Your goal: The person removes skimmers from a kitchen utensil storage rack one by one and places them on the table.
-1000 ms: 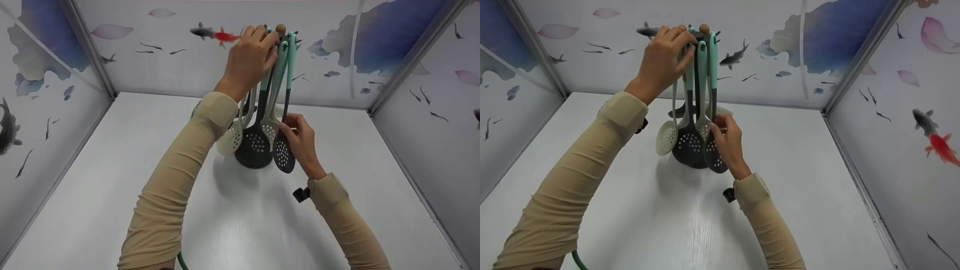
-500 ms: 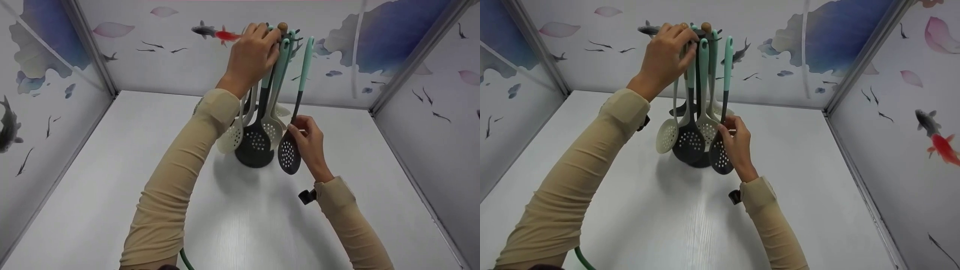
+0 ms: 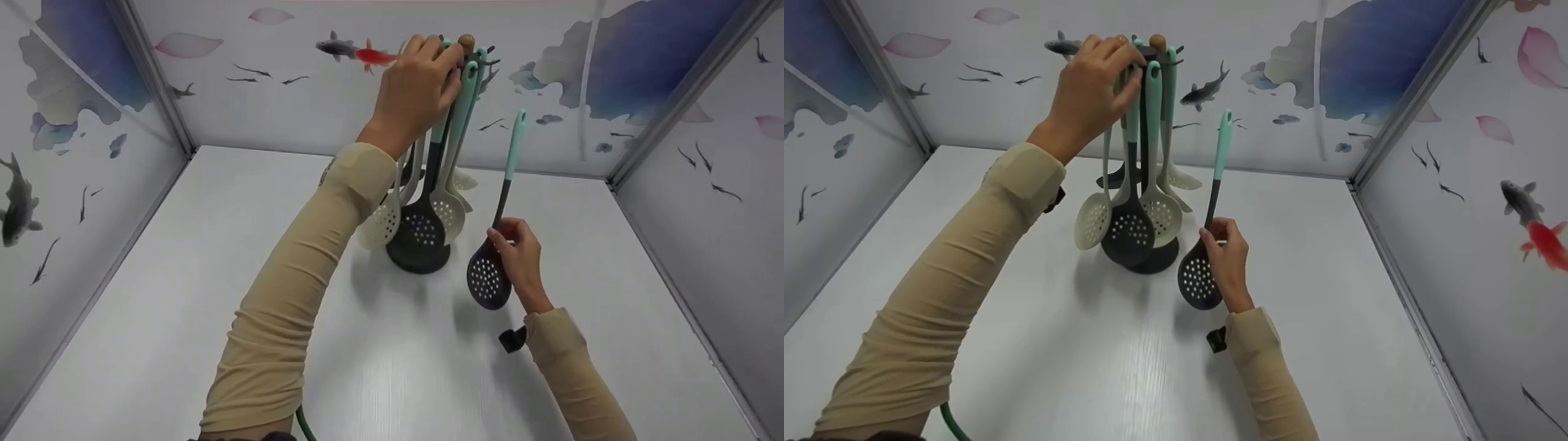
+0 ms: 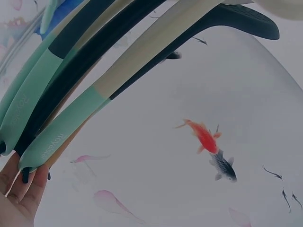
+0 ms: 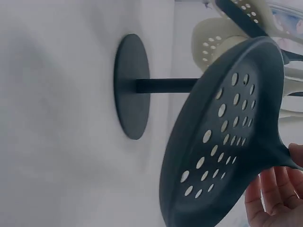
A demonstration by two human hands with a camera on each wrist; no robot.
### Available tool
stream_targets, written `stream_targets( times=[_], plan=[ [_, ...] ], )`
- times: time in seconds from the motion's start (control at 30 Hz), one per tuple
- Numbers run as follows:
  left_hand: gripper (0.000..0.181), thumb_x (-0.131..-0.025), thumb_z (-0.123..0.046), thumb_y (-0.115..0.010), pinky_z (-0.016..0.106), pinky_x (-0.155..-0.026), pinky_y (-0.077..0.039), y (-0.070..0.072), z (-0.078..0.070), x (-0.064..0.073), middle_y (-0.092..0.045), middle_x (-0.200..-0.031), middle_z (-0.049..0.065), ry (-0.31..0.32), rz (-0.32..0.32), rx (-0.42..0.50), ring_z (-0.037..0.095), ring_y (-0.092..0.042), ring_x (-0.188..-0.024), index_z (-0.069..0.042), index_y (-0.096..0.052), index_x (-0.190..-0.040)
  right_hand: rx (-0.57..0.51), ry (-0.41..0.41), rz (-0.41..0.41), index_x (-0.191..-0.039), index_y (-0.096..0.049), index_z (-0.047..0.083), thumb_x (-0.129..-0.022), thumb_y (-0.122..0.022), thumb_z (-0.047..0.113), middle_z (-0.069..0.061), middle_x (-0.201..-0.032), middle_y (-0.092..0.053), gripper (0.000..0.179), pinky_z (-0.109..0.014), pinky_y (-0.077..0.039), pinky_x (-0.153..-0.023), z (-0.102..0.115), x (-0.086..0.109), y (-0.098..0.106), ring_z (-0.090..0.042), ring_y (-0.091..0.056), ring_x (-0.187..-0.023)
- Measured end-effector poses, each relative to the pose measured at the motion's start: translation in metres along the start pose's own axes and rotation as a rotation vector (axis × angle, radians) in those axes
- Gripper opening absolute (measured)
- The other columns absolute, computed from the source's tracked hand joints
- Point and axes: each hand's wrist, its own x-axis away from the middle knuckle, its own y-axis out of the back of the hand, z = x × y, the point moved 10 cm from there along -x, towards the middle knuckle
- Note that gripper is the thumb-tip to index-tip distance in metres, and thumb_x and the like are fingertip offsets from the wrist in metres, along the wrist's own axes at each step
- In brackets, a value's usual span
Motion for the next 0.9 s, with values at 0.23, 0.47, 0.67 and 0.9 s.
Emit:
stream_targets(
  times=[0.23,0.47,0.67,0.9],
  plan=[
    [0.032,-0.099,-0.027,-0.037,0.024,-0.092,-0.048,0.002,0.000,-0.001,-0.059,-0.109,0.009,0.007,-0.014,0.009,0.021,-0.051,-0.107,-0.012,-0.058,-0.118,0.002,-0.159,0.045,-0.115,-0.053,0.002,-0.089,-0.061,0.021,-0.014,-0.105,-0.063,0.033,-0.014,-0.045,-0.075,-0.050,0.001,-0.009,-0.006,-0.059,-0.086],
    [0.031,-0.098,-0.026,-0.039,0.024,-0.092,-0.048,0.000,0.001,-0.002,-0.059,-0.111,0.007,0.026,-0.004,0.028,0.019,-0.050,-0.108,-0.013,-0.059,-0.117,0.038,-0.304,0.099,-0.120,-0.051,0.000,-0.090,-0.058,0.017,-0.016,-0.111,-0.062,0.035,-0.023,-0.045,-0.083,-0.080,0.004,-0.017,-0.013,-0.058,-0.093],
    [0.031,-0.098,-0.026,-0.040,0.024,-0.092,-0.048,0.000,0.001,-0.001,-0.059,-0.111,0.007,0.034,-0.006,0.031,0.019,-0.050,-0.108,-0.013,-0.059,-0.118,0.073,-0.354,0.205,-0.127,-0.049,-0.002,-0.090,-0.057,0.013,-0.022,-0.121,-0.058,0.041,-0.036,-0.044,-0.095,-0.094,0.008,-0.031,-0.028,-0.056,-0.110],
    [0.032,-0.098,-0.025,-0.036,0.025,-0.090,-0.050,0.001,-0.002,0.000,-0.058,-0.108,0.009,0.005,-0.009,0.018,0.021,-0.050,-0.106,-0.011,-0.058,-0.118,0.156,-0.393,0.319,-0.133,-0.047,-0.002,-0.090,-0.051,0.007,-0.023,-0.127,-0.054,0.044,-0.043,-0.042,-0.100,-0.109,0.012,-0.041,-0.031,-0.052,-0.116]
  ],
)
